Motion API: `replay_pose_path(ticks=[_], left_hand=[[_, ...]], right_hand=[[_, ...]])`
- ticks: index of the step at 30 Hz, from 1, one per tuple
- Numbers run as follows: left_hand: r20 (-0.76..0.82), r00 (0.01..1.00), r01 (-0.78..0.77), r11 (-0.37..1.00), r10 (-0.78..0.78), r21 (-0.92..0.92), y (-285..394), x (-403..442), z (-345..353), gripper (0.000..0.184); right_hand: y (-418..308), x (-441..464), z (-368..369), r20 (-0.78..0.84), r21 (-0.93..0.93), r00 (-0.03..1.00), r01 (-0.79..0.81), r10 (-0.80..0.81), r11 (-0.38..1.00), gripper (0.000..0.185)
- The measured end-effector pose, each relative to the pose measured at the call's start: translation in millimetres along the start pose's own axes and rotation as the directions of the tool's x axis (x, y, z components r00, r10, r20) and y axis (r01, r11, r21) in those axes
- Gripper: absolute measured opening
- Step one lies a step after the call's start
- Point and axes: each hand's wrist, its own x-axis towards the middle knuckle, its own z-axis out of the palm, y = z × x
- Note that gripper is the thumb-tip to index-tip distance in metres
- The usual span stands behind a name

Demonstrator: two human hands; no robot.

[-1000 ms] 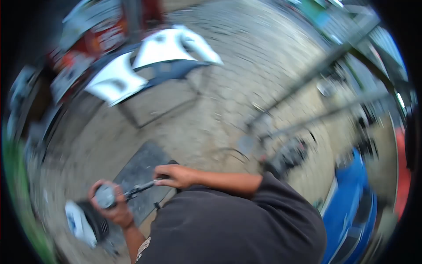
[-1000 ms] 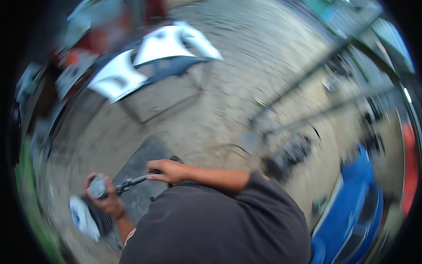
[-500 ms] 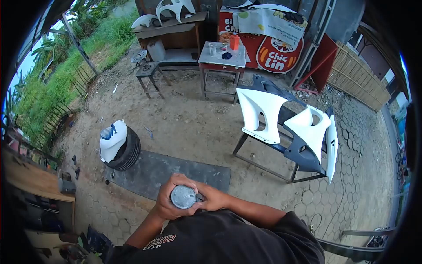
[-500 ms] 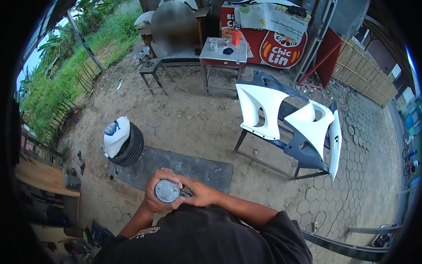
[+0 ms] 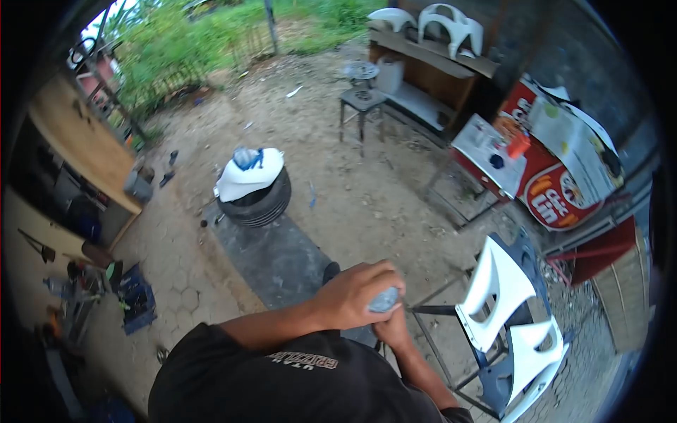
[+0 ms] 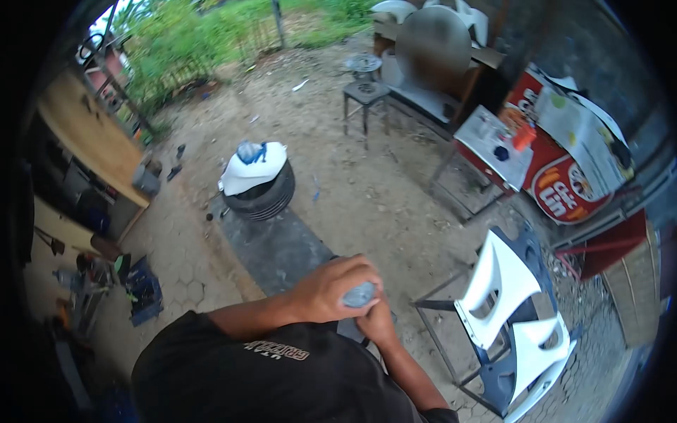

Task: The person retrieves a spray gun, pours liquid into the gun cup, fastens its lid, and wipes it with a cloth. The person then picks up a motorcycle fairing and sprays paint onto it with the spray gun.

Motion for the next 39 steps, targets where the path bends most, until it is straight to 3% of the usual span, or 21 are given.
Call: replay_pose_path(ticks=[2, 4, 6, 9, 14, 15, 18, 19, 22, 25, 28, 33, 35, 38, 39], left_hand=[[-0.019, 0.990, -0.138, 0.990, 0.138, 0.012, -44, 33, -15, 0.044], [0.002, 0.943, -0.332, 0.943, 0.332, 0.026, -79, 72, -42, 0.047], [-0.006, 0.886, -0.462, 0.885, 0.463, 0.056, -105, 109, -78, 0.049], [-0.051, 0.828, -0.548, 0.825, 0.558, 0.141, -141, 161, -122, 0.048], [0.008, 0.902, -0.431, 0.902, 0.431, -0.006, -208, 226, -172, 0.048], [0.032, 0.914, -0.403, 0.915, 0.404, -0.032, -218, 236, -179, 0.048], [-0.040, 0.864, -0.502, 0.865, 0.502, -0.008, -243, 267, -183, 0.048], [-0.002, 0.869, -0.494, 0.866, 0.495, -0.083, -255, 278, -176, 0.049], [-0.017, 0.854, -0.518, 0.847, 0.520, -0.116, -286, 319, -163, 0.049], [0.176, 0.853, -0.436, 0.856, 0.492, -0.276, -320, 362, -158, 0.046], [0.220, 0.843, -0.444, 0.866, 0.491, -0.231, -347, 412, -151, 0.044], [0.182, 0.942, -0.248, 0.949, 0.283, -0.193, -374, 507, -127, 0.030], [0.100, 0.959, -0.249, 0.957, 0.265, -0.148, -390, 541, -107, 0.023], [-0.004, 0.997, -0.083, 0.979, 0.083, -0.189, -404, 581, -76, 0.025], [-0.037, 0.998, -0.052, 0.974, 0.045, -0.219, -409, 597, -68, 0.024]], right_hand=[[-4, 55, -9, -0.059, -0.012, 0.996, 0.071, -0.072, 0.997, 0.062], [-16, 117, -16, -0.072, -0.188, 0.951, 0.283, -0.301, 0.940, 0.069], [-30, 173, -21, -0.040, -0.247, 0.925, 0.358, -0.378, 0.901, 0.075], [-45, 253, -35, 0.020, -0.200, 0.955, 0.294, -0.296, 0.934, 0.081], [-26, 334, -76, 0.115, -0.235, 0.969, 0.239, -0.217, 0.942, 0.092], [-29, 342, -80, 0.071, -0.246, 0.985, 0.169, -0.156, 0.955, 0.092], [-55, 384, -92, 0.018, -0.215, 0.970, 0.242, -0.244, 0.946, 0.086], [-52, 397, -98, 0.013, -0.179, 0.947, 0.318, -0.321, 0.931, 0.082], [-41, 433, -122, -0.025, -0.250, 0.898, 0.420, -0.439, 0.872, 0.076], [-7, 478, -160, 0.032, -0.078, 0.909, 0.418, -0.417, 0.905, 0.075], [1, 530, -189, 0.094, 0.101, 0.937, 0.326, -0.335, 0.940, 0.076], [71, 601, -225, -0.051, -0.017, 0.967, 0.247, -0.248, 0.969, 0.064], [63, 624, -251, -0.123, 0.046, 0.966, 0.234, -0.227, 0.971, 0.059], [37, 660, -274, -0.332, 0.070, 0.916, 0.260, -0.223, 0.963, 0.051], [47, 665, -279, -0.362, 0.119, 0.921, 0.200, -0.145, 0.973, 0.050]])
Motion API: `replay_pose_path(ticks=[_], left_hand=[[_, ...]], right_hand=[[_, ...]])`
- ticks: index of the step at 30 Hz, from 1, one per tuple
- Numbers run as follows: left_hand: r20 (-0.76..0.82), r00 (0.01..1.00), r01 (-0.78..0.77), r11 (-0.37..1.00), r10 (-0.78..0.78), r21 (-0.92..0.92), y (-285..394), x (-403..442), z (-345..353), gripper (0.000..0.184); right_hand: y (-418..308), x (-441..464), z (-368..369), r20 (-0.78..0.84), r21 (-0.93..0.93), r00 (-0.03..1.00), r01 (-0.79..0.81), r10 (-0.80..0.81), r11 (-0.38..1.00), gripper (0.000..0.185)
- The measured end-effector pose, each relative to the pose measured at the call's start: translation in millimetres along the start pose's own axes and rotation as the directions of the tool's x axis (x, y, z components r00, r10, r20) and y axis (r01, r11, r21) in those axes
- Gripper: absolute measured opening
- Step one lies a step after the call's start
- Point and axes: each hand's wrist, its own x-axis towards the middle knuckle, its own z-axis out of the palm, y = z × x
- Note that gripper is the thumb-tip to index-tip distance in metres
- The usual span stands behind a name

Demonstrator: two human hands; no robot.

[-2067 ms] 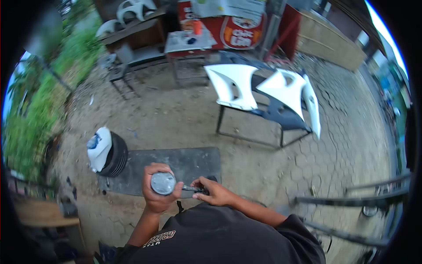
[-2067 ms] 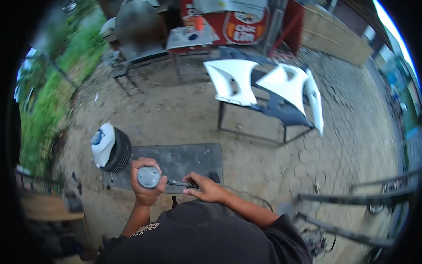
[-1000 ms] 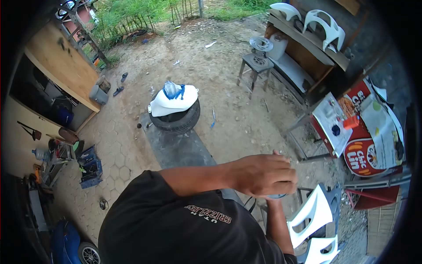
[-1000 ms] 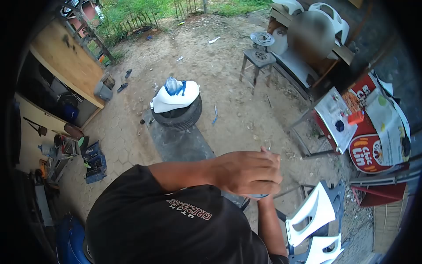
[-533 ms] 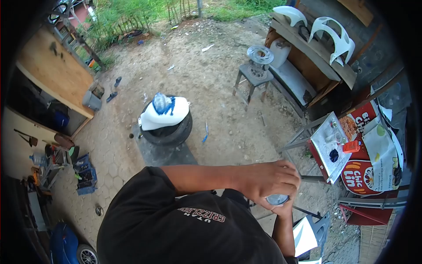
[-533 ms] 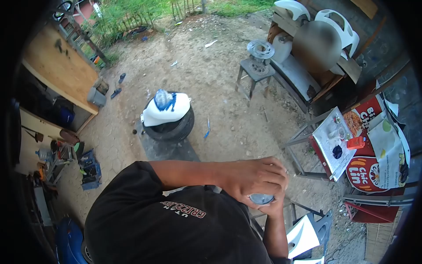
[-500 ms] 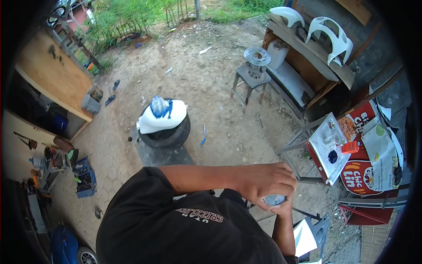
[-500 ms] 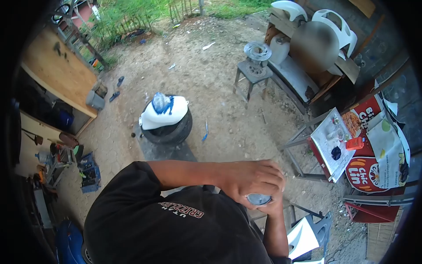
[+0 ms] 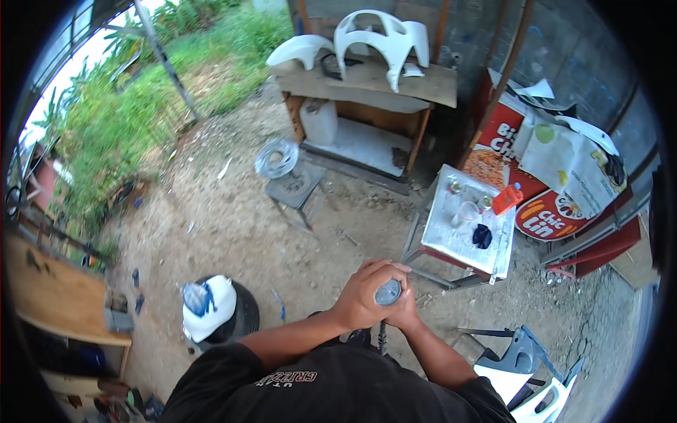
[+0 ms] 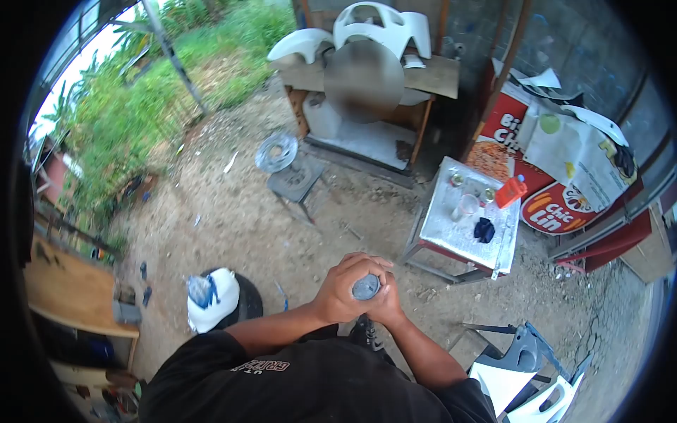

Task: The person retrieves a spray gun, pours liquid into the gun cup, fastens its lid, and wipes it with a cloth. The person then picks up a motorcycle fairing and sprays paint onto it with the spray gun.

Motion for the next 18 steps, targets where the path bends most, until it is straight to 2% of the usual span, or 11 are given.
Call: replay_pose_path(ticks=[3, 4, 5, 6, 7, 9, 10, 12, 14, 16, 18], left_hand=[[-0.170, 0.985, 0.032, 0.994, -0.013, 0.108, -17, 35, 26, 0.026], [-0.172, 0.985, 0.028, 0.996, -0.013, 0.088, -23, 48, 30, 0.027], [-0.106, 0.994, 0.004, 0.999, 0.002, 0.052, -31, 60, 29, 0.028], [0.045, 0.999, -0.030, 0.999, 0.029, 0.020, -35, 76, 20, 0.026], [0.196, 0.979, -0.056, 0.998, 0.058, -0.017, -39, 95, 9, 0.026], [0.390, 0.874, -0.298, 0.953, 0.291, -0.042, -58, 137, -10, 0.025], [0.468, 0.789, -0.414, 0.907, 0.400, -0.076, -65, 154, -14, 0.024], [0.518, 0.770, -0.298, 0.928, 0.371, -0.222, -94, 166, -1, 0.023], [0.505, 0.796, -0.219, 0.937, 0.333, -0.273, -112, 173, 12, 0.025], [0.434, 0.861, -0.174, 0.955, 0.265, -0.238, -119, 178, 22, 0.031], [0.304, 0.932, -0.139, 0.970, 0.197, -0.202, -119, 184, 34, 0.028]], right_hand=[[59, 34, -38, 0.083, -0.209, 0.991, -0.090, 0.109, 0.974, 0.049], [78, 40, -46, 0.062, -0.245, 0.997, -0.027, 0.043, 0.969, 0.050], [88, 48, -53, 0.045, -0.283, 0.999, 0.033, -0.021, 0.958, 0.051], [47, 73, -60, 0.027, -0.175, 0.999, 0.044, -0.040, 0.984, 0.054], [48, 77, -70, 0.051, -0.144, 0.998, 0.038, -0.031, 0.989, 0.057], [50, 74, -92, 0.093, -0.083, 0.996, 0.019, -0.011, 0.996, 0.062], [64, 75, -97, 0.096, -0.423, 0.966, 0.257, -0.239, 0.869, 0.068], [74, 67, -92, -0.020, -0.333, 1.000, -0.016, 0.010, 0.943, 0.068], [73, 77, -95, -0.123, -0.251, 0.982, -0.168, 0.140, 0.954, 0.064], [48, 100, -89, -0.234, -0.186, 0.960, -0.201, 0.155, 0.962, 0.057], [58, 111, -88, -0.385, -0.234, 0.914, -0.227, 0.124, 0.945, 0.056]])
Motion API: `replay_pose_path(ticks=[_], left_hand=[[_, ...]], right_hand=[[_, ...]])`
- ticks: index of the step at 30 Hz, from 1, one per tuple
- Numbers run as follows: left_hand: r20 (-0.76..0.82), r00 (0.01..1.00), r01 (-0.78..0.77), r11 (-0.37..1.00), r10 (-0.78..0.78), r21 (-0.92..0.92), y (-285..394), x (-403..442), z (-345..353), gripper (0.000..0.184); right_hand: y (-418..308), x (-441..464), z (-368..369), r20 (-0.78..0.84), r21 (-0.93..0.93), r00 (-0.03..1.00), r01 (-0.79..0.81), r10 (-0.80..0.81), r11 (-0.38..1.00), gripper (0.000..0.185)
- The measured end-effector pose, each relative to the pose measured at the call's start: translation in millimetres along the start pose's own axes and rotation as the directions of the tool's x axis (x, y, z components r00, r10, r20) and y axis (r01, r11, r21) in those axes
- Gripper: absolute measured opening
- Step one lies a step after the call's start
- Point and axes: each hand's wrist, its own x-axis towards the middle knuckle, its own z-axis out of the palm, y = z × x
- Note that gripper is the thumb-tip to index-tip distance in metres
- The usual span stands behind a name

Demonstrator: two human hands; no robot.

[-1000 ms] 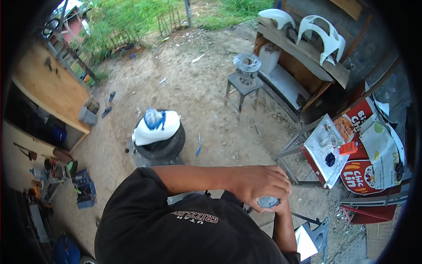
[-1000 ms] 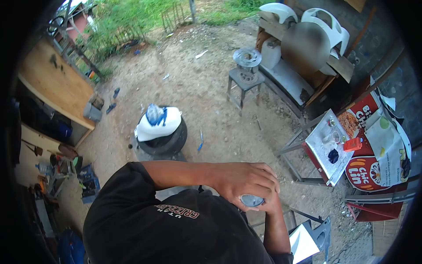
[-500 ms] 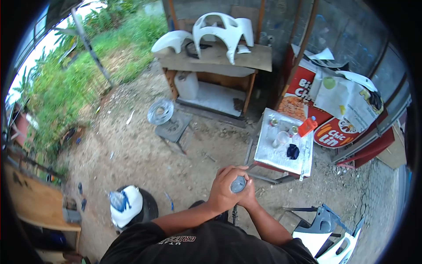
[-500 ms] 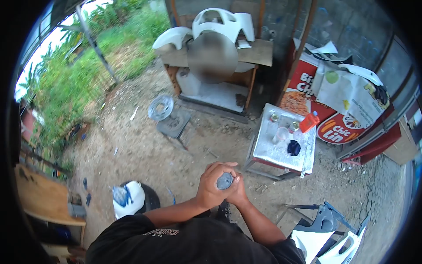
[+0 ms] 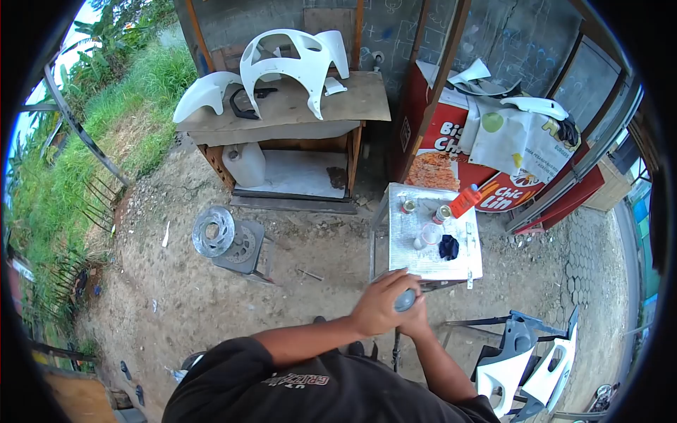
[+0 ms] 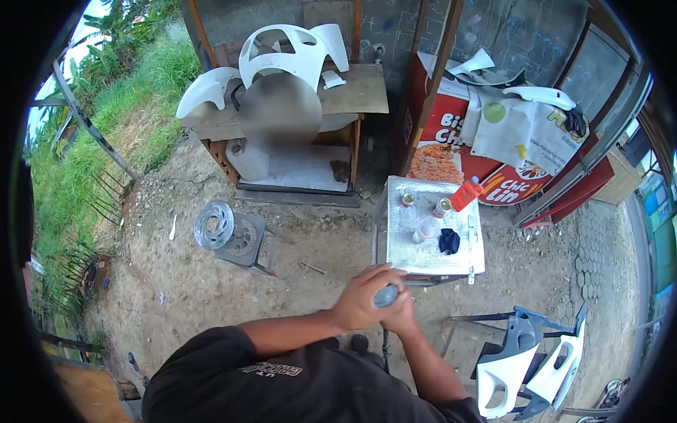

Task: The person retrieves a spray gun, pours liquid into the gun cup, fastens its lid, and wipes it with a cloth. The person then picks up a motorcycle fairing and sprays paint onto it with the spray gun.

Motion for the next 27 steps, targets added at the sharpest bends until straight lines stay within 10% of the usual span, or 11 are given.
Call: replay_pose_path(ticks=[6, 14, 17, 18, 21, 27], left_hand=[[-0.221, 0.975, -0.021, 0.997, 0.035, 0.068, -6, 35, 13, 0.022], [-0.124, 0.949, 0.233, 0.911, -0.290, -0.341, -20, 89, 37, 0.027], [0.213, 0.944, -0.280, 0.954, 0.252, 0.110, -18, 127, 7, 0.031], [0.328, 0.896, -0.333, 0.942, 0.300, 0.048, -31, 127, 9, 0.031], [0.308, 0.928, -0.213, 0.977, 0.209, -0.021, -50, 132, 36, 0.028], [-0.294, 0.949, 0.142, 0.987, -0.114, 0.075, -39, 140, 109, 0.014]], right_hand=[[-25, 33, 19, -0.253, -0.096, 0.968, -0.014, -0.011, 0.995, 0.048], [-31, 76, -17, -0.405, -0.337, 0.912, -0.091, -0.057, 0.937, 0.039], [25, 81, -57, 0.031, -0.053, 0.993, 0.118, -0.116, 0.992, 0.045], [10, 95, -62, -0.048, -0.120, 0.865, 0.492, -0.500, 0.862, 0.047], [29, 93, -71, 0.023, 0.020, 0.978, 0.209, -0.210, 0.978, 0.047], [27, 114, -88, -0.146, -0.156, 0.984, -0.126, 0.104, 0.980, 0.039]])
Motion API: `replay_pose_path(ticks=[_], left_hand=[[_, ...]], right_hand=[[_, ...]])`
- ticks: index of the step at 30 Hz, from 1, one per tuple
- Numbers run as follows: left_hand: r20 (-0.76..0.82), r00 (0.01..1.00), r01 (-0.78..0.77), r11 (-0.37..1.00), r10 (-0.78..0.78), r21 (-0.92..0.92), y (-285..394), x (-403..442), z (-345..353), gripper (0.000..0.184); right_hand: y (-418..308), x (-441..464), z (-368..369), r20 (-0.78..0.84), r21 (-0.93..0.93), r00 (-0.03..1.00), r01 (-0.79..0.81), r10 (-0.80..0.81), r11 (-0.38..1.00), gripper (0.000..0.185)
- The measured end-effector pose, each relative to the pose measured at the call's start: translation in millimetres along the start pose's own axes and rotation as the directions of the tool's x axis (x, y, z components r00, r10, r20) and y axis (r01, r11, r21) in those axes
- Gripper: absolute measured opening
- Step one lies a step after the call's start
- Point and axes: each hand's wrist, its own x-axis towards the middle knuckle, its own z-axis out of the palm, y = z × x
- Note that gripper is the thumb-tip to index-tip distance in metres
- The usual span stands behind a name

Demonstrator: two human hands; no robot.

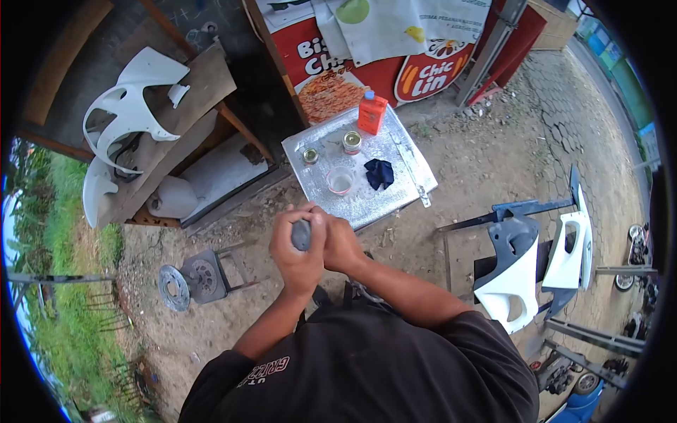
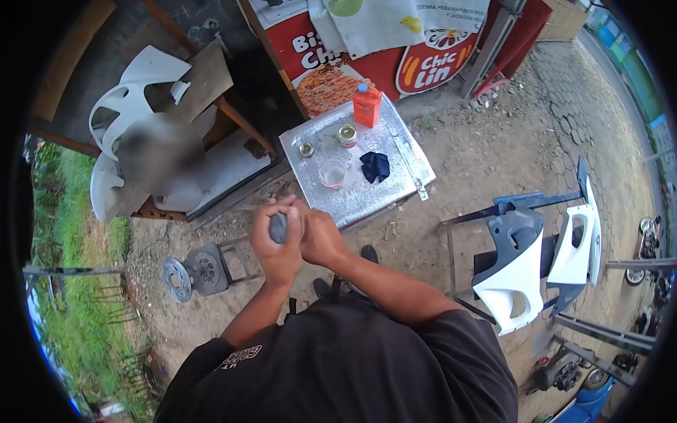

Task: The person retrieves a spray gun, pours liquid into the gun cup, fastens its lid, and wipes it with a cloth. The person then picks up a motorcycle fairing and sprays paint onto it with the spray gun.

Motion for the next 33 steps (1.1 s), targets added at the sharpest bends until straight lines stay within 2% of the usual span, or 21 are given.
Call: replay_pose_path(ticks=[1, 4, 7, 9, 10, 12, 15, 18, 19, 22, 25, 28, 29, 31, 32, 33], left_hand=[[-0.109, 0.991, 0.077, 0.997, -0.079, -0.023, -1, 1, 6, 0.013], [-0.286, 0.951, 0.064, 0.982, -0.114, -0.180, -9, 29, -13, 0.016], [-0.095, 0.935, 0.325, 0.932, -0.342, -0.159, -20, 47, -53, 0.023], [0.112, 0.893, 0.448, 0.881, -0.435, -0.151, -31, 31, -60, 0.027], [0.220, 0.855, 0.505, 0.852, -0.470, -0.140, -38, 18, -60, 0.028], [0.409, 0.664, 0.697, 0.717, -0.626, -0.033, -49, -17, -55, 0.024], [0.593, 0.580, 0.719, 0.694, -0.558, -0.050, -54, -62, -33, 0.021], [0.667, 0.605, 0.709, 0.675, -0.435, -0.203, -73, -74, -17, 0.022], [0.609, 0.647, 0.666, 0.729, -0.458, -0.160, -76, -77, -15, 0.024], [0.561, 0.648, 0.750, 0.561, -0.515, -0.351, -55, -66, -13, 0.023], [0.470, 0.719, 0.657, 0.722, -0.513, -0.218, -71, -69, -20, 0.024], [0.444, 0.713, 0.668, 0.718, -0.543, -0.195, -90, -69, -32, 0.026], [0.417, 0.692, 0.693, 0.703, -0.589, -0.157, -93, -67, -38, 0.026], [0.357, 0.645, 0.743, 0.664, -0.676, -0.084, -97, -62, -49, 0.027], [0.318, 0.668, 0.734, 0.666, -0.673, -0.133, -95, -58, -53, 0.028], [0.277, 0.690, 0.721, 0.669, -0.669, -0.182, -93, -51, -57, 0.028]], right_hand=[[2, 2, -2, -0.011, -0.097, 0.999, -0.053, 0.052, 0.994, 0.040], [7, 8, -21, 0.022, -0.003, 0.999, 0.035, -0.035, 0.999, 0.045], [19, 12, -39, 0.138, 0.199, 0.986, 0.063, -0.092, 0.978, 0.047], [18, 14, -50, 0.178, 0.301, 0.974, 0.078, -0.137, 0.951, 0.044], [13, 17, -55, 0.191, 0.332, 0.972, 0.066, -0.135, 0.941, 0.043], [6, 20, -63, 0.212, 0.389, 0.969, 0.034, -0.126, 0.921, 0.041], [7, 31, -56, 0.184, 0.539, 0.951, 0.112, -0.247, 0.835, 0.038], [0, 45, -49, 0.083, 0.457, 0.905, 0.337, -0.417, 0.823, 0.037], [1, 47, -47, 0.104, 0.421, 0.912, 0.322, -0.398, 0.848, 0.039], [-1, 57, -31, 0.007, 0.366, 0.941, 0.312, -0.338, 0.877, 0.041], [-11, 69, -17, 0.057, 0.319, 0.946, 0.286, -0.319, 0.904, 0.045], [-27, 75, 4, 0.103, 0.243, 0.972, 0.180, -0.209, 0.953, 0.050], [-27, 80, 6, 0.201, 0.163, 0.959, 0.166, -0.198, 0.972, 0.070], [-27, 82, 2, 0.095, 0.141, 0.946, 0.294, -0.309, 0.945, 0.085], [-26, 83, -4, 0.043, 0.125, 0.931, 0.354, -0.362, 0.927, 0.093], [-7, 86, -10, 0.046, 0.098, 0.941, 0.329, -0.335, 0.939, 0.110]])
